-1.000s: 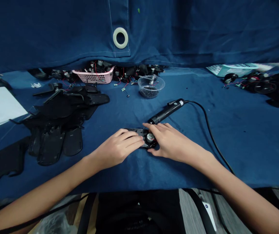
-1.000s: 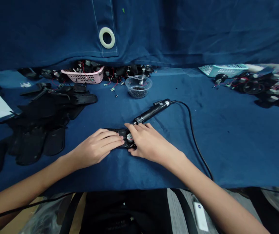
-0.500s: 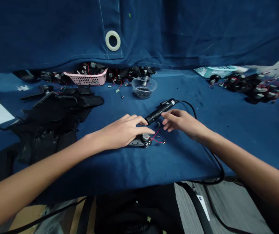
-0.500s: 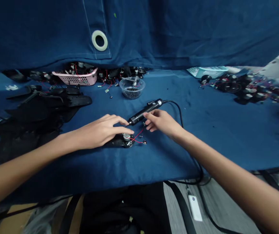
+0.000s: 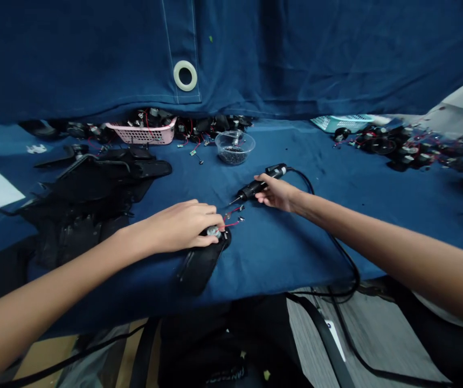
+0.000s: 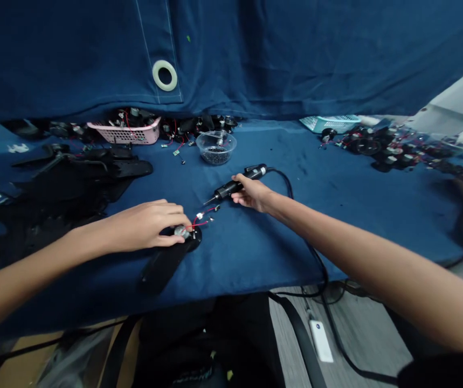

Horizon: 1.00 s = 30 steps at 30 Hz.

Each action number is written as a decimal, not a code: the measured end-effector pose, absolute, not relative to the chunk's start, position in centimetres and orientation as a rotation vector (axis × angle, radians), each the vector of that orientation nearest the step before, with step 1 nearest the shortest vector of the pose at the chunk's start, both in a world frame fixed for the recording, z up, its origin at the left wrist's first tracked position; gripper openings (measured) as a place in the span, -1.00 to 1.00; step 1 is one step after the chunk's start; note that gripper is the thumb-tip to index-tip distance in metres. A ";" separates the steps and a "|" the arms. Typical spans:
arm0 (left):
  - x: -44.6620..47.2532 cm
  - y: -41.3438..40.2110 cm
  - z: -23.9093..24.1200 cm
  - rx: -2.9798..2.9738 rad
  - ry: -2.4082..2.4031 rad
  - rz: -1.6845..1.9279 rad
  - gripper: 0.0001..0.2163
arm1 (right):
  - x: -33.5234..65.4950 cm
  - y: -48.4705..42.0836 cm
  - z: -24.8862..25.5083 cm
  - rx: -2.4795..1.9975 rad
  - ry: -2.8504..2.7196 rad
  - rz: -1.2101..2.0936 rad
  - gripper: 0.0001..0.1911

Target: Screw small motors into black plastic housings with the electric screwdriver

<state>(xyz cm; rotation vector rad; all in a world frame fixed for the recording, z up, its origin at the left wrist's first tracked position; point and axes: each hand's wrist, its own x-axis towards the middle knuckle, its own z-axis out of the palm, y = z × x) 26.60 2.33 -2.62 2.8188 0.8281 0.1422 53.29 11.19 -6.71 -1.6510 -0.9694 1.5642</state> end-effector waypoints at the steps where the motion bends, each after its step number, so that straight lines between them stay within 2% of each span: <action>1: 25.8 1.9 -2.7 2.783 0.871 0.156 -0.85 | 53.5 10.9 -6.7 -1.635 -0.940 1.577 -0.73; 6: 23.5 0.8 -3.6 2.584 1.258 0.234 -0.83 | 54.3 10.3 -6.4 -1.515 -0.793 1.602 -0.71; 11: 24.9 1.4 -5.4 2.307 1.909 0.393 -0.62 | 53.7 10.2 -5.6 -1.371 -0.662 1.570 -0.70; 18: 26.7 1.3 -3.6 2.273 2.201 0.190 -0.41 | 52.4 10.8 -5.3 -1.267 -0.607 1.517 -0.71; 20: 25.9 1.3 -3.0 2.276 2.195 0.270 -0.43 | 52.3 11.0 -5.9 -1.275 -0.597 1.502 -0.72; 23: 24.5 2.0 -3.4 2.433 1.852 0.429 -0.53 | 52.4 11.2 -6.7 -1.285 -0.577 1.500 -0.73; 26: 23.9 2.8 -5.1 2.441 1.562 0.360 -0.34 | 52.6 11.2 -7.0 -1.277 -0.559 1.500 -0.73; 30: 24.3 3.3 -7.1 2.405 1.439 0.353 -0.46 | 52.9 11.2 -6.9 -1.262 -0.540 1.500 -0.75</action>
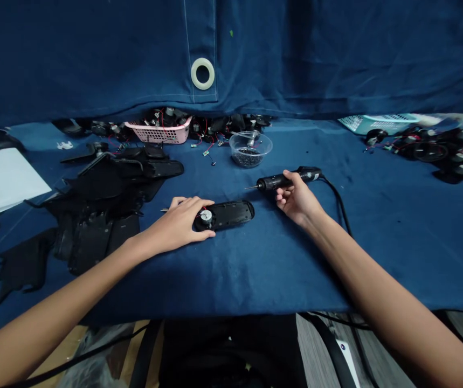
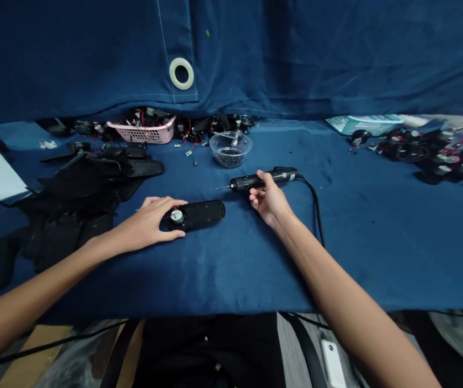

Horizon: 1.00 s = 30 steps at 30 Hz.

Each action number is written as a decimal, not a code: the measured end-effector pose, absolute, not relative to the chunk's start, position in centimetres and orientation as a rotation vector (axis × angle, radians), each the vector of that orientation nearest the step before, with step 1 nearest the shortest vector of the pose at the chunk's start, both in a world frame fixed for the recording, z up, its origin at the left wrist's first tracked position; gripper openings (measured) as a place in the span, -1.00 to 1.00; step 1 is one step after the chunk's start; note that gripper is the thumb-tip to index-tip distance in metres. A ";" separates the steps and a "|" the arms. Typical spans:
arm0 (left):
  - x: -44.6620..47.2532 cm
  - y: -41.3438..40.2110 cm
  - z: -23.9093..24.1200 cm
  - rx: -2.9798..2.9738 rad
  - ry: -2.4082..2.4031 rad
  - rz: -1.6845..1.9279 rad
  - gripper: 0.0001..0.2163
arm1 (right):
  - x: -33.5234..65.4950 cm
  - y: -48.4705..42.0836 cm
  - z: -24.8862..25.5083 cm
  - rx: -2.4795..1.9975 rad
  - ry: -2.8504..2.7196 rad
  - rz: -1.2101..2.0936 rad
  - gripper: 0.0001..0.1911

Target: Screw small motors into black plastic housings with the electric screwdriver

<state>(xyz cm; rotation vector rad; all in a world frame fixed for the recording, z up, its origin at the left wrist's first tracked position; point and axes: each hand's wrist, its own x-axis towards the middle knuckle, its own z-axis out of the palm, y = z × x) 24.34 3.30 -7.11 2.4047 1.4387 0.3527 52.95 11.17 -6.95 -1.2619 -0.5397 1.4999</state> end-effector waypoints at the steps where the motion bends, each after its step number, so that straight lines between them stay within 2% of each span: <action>1: 24.5 3.3 -7.4 2.403 1.415 0.364 -0.48 | 53.0 11.1 -7.0 -1.259 -0.536 1.502 -0.74; 6: 24.3 3.5 -6.5 2.349 1.362 0.355 -0.39 | 53.2 10.8 -6.9 -1.238 -0.517 1.507 -0.71; 8: 24.4 4.9 -5.1 2.320 1.318 0.479 -0.41 | 53.2 10.7 -6.7 -1.197 -0.499 1.512 -0.68; 12: 26.5 11.9 -1.9 2.320 1.211 0.983 -0.71 | 53.4 10.3 -6.0 -1.076 -0.442 1.494 -0.61; 14: 28.4 17.0 -0.8 2.406 1.170 1.020 -0.83 | 53.5 10.3 -5.7 -1.062 -0.418 1.476 -0.61; 16: 30.4 22.1 -0.3 2.473 1.142 0.825 -0.84 | 53.5 10.4 -5.6 -1.064 -0.407 1.471 -0.62; 18: 32.3 26.4 -0.6 2.596 1.138 0.445 -0.83 | 53.6 10.4 -5.6 -1.082 -0.402 1.469 -0.62; 19: 33.2 28.0 -0.9 2.642 1.135 0.227 -0.81 | 53.6 10.5 -5.7 -1.091 -0.399 1.468 -0.62; 22: 35.2 30.9 -2.1 2.630 1.120 -0.086 -0.84 | 53.6 10.6 -5.9 -1.101 -0.384 1.476 -0.60; 26: 36.3 32.2 -3.4 2.594 1.128 -0.241 -0.85 | 53.7 10.7 -6.1 -1.096 -0.377 1.498 -0.59; 30: 36.0 33.0 -3.9 2.582 1.094 -0.163 -0.82 | 53.7 10.6 -5.9 -1.086 -0.388 1.508 -0.60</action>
